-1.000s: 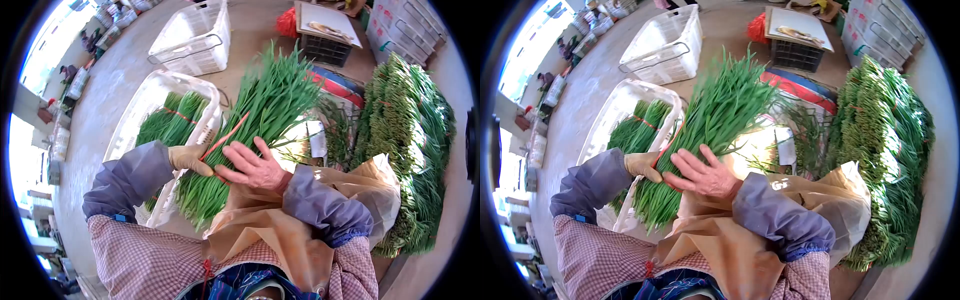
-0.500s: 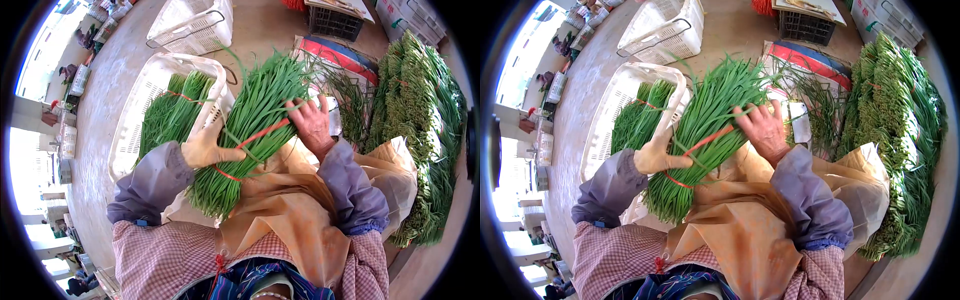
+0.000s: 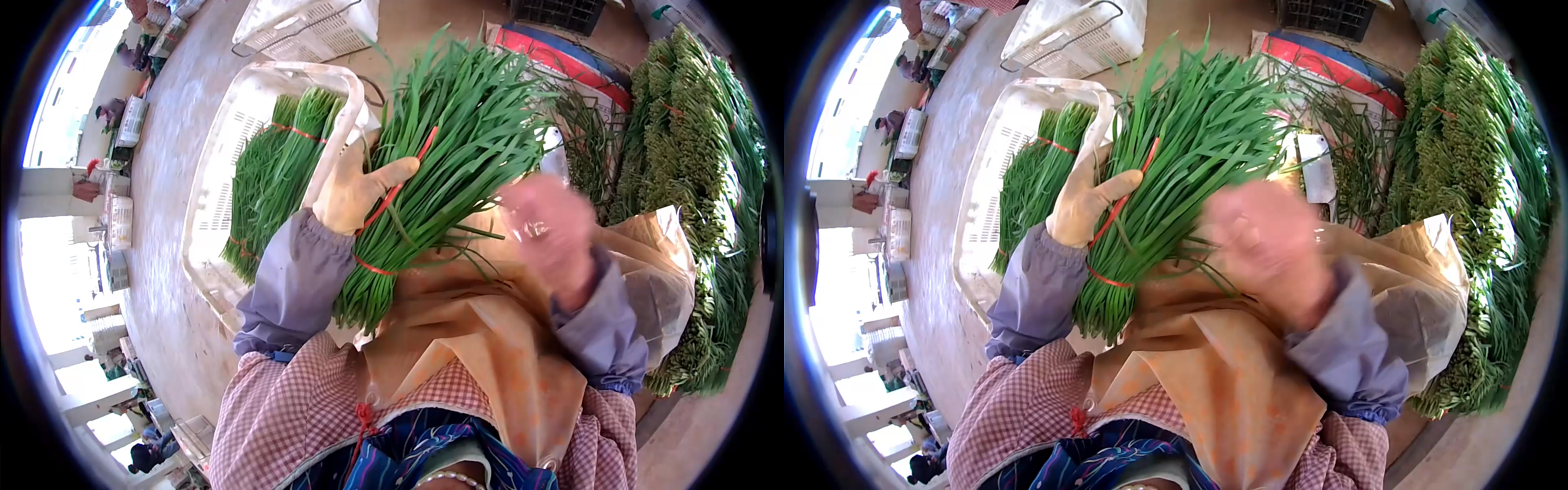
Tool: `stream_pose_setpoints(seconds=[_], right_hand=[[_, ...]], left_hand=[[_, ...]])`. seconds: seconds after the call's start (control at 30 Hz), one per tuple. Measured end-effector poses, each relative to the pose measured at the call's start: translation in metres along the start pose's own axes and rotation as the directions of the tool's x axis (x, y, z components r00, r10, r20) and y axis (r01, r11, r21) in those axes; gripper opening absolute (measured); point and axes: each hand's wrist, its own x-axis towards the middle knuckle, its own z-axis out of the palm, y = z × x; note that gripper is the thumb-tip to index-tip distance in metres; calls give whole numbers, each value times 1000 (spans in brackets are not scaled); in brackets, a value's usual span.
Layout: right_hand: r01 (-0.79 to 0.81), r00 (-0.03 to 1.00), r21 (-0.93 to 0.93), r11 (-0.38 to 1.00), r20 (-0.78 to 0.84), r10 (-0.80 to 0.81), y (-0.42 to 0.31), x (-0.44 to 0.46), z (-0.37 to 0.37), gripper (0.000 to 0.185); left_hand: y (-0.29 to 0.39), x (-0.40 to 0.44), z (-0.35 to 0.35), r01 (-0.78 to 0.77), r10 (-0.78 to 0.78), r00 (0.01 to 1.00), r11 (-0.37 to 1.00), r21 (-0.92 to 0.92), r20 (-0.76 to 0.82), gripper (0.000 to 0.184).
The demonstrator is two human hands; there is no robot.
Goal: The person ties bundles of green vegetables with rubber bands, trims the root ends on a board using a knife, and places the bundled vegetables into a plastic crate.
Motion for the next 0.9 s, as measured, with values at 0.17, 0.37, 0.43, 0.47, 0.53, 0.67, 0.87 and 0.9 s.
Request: stream_pose_setpoints(seconds=[0.17, 0.37, 0.43, 0.47, 0.53, 0.67, 0.87, 0.9], right_hand=[[33, 967, -34, 999, 254, -23, -36, -18, 66, 17], [-225, 967, 223, 949, 170, 189, -11, -18, 45, 12], [-109, 992, -110, 988, 50, 115, 18, -16, 32, 9], [-6, 1000, -280, 960, -11, 3, 35, -13, 25, 9], [18, 997, -570, 821, -49, -56, 69, -13, 9, 17], [-221, 968, -560, 798, -224, 111, 102, -14, -38, 14], [239, 966, -9, 971, -102, -239, -21, 15, 10, 23], [251, 967, -13, 968, -46, -251, -31, 18, 23, 26]], left_hand=[[-7, -1, 14, 113, -149, 983, 954, -279, -112, 42], [-6, -12, 8, 94, -227, 949, 866, -491, -219, 45], [-8, -11, 7, 74, -186, 964, 877, -475, -192, 46], [-7, -11, 7, 61, -149, 975, 896, -440, -167, 46], [0, -11, 10, 68, -112, 991, 901, -428, -78, 44], [-1, -12, 10, 52, -96, 993, 889, -454, -73, 45], [-14, -2, 14, 112, -172, 983, 844, -525, -67, 51], [-13, -1, 18, 77, -156, 982, 848, -525, -107, 47]])
